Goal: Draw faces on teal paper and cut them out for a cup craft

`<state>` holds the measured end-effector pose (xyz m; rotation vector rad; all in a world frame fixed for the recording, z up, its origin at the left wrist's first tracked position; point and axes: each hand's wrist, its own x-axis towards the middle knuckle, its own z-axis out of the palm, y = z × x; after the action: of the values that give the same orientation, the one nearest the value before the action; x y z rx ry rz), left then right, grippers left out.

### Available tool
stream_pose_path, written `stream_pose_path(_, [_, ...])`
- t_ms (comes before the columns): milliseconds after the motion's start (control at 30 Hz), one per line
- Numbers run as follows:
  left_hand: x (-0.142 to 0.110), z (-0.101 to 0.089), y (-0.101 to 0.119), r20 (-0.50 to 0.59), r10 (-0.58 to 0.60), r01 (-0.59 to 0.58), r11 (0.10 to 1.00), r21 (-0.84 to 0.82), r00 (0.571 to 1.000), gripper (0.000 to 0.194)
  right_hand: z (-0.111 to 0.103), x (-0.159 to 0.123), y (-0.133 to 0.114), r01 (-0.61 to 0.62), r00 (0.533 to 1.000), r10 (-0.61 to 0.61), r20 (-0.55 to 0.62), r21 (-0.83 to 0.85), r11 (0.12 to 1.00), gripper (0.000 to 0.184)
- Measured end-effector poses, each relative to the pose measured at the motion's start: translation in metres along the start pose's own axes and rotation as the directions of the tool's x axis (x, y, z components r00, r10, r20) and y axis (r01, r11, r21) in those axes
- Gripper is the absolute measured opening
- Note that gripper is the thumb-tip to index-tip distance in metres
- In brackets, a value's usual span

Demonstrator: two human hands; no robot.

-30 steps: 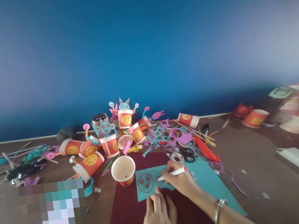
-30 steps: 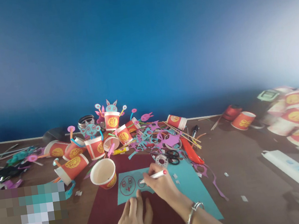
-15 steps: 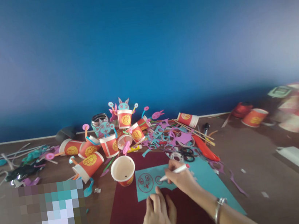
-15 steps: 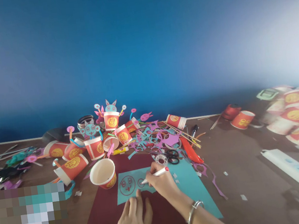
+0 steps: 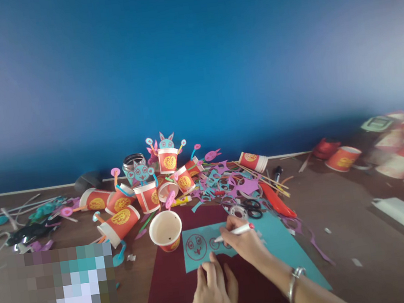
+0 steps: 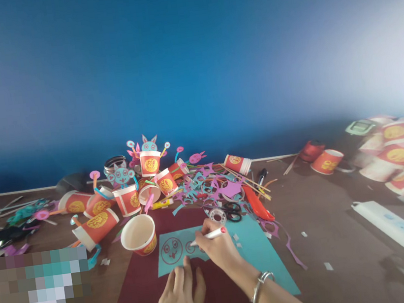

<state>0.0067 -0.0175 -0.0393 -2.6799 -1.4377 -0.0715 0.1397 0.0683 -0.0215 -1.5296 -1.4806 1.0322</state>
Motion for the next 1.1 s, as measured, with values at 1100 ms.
stream_pose_path(1100, [0.0005,-0.0039,0.0006,-0.022,-0.019,0.019,1.000,-0.006,1.000,0.071,-0.0003,0.0001,0.0000,-0.007,1.000,0.007,-0.008,0.024,1.000,0.020])
